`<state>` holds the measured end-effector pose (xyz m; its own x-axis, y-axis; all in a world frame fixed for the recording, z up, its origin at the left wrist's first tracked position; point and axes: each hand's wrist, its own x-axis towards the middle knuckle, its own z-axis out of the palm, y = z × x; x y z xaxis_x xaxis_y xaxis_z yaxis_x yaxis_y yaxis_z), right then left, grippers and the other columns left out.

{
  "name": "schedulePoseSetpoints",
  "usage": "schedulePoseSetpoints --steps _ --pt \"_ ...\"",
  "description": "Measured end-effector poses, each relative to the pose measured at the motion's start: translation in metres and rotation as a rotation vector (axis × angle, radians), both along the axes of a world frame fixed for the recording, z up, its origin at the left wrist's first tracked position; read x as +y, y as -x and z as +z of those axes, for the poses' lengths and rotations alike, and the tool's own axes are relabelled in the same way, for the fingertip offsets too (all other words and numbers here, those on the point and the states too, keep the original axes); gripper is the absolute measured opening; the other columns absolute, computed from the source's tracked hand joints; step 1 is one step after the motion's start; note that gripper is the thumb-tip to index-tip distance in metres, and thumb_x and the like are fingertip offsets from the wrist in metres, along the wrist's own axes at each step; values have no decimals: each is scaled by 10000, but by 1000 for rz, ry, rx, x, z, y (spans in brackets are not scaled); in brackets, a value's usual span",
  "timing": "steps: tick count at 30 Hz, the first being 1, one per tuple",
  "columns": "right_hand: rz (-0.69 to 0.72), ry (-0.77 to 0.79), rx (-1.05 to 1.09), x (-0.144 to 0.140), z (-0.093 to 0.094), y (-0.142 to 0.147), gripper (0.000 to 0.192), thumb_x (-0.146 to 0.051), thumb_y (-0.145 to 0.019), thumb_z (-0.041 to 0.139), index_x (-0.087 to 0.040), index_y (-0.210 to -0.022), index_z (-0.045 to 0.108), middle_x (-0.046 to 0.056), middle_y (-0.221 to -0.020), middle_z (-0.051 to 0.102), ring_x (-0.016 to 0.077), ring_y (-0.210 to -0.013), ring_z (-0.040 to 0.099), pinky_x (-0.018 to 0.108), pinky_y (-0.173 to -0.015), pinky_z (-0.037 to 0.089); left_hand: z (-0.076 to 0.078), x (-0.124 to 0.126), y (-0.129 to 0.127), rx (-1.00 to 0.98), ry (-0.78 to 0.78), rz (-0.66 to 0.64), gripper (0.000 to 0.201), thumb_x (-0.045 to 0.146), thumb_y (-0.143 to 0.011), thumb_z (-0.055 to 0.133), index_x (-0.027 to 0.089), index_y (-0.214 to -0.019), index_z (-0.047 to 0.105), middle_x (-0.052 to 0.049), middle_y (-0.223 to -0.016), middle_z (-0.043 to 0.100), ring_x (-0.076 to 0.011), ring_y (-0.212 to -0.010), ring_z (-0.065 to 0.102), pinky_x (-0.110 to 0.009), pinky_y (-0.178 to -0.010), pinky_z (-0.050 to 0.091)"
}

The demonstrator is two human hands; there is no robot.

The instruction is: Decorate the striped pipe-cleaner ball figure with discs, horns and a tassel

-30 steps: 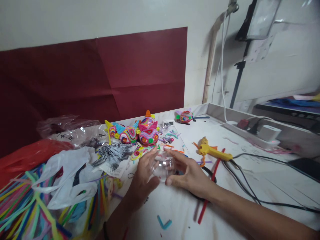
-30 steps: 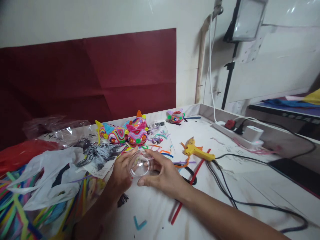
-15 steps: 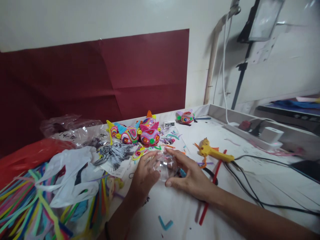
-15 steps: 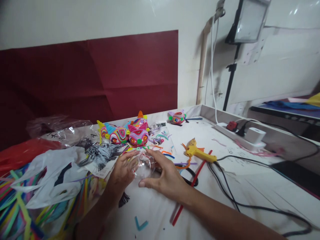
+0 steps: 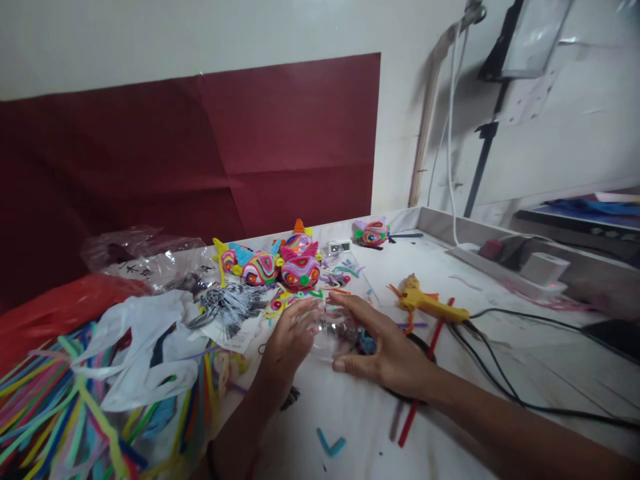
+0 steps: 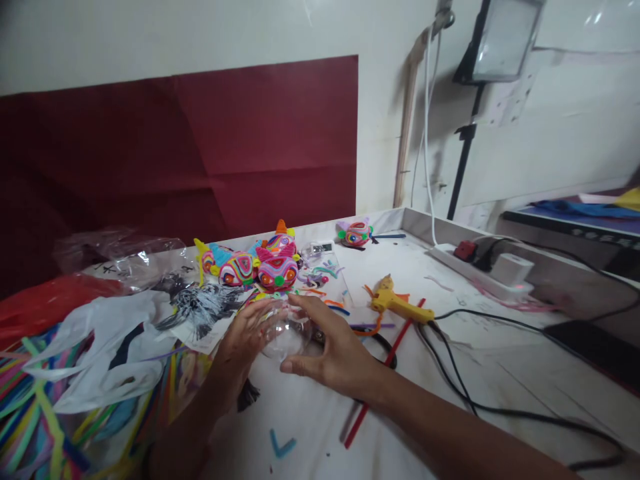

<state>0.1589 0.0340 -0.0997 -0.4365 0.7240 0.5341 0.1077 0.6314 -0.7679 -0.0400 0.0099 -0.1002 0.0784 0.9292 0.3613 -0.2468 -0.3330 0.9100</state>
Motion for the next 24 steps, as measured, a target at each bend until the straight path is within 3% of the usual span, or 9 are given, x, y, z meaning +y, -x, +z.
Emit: schedulePoseSetpoints --steps 8,13,20,24 --pt "81 12 13 3 -1 -3 791 -421 -768 816 -299 -1451 436 123 -1471 489 306 -1372 453 483 -1078 451 7 -6 -3 -22 42 -67 501 474 -819 731 238 -1245 613 -131 -1324 627 -329 -1240 576 -443 -977 508" --pt "91 23 30 0 1 -2 777 -364 -790 804 -341 -1464 418 104 -1491 472 300 -1374 456 453 -1037 497 5 -5 -3 18 44 -67 551 496 -824 718 246 -1299 591 -126 -1351 609 -324 -1285 533 -455 -1046 456" --pt "20 -124 -33 0 -2 -1 864 -375 -782 808 -322 -1513 351 127 -1508 460 325 -1395 429 508 -1119 398 -1 -5 -1 42 44 -76 628 487 -803 742 270 -1362 555 -122 -1440 536 -352 -1322 490 -459 -1027 470" --pt "-12 -188 -40 1 -5 -1 846 -403 -769 813 -305 -1487 376 126 -1465 508 328 -1352 485 477 -1095 433 1 -5 -1 71 50 -75 629 506 -817 720 254 -1368 551 -129 -1401 575 -345 -1287 530 -461 -1048 454"
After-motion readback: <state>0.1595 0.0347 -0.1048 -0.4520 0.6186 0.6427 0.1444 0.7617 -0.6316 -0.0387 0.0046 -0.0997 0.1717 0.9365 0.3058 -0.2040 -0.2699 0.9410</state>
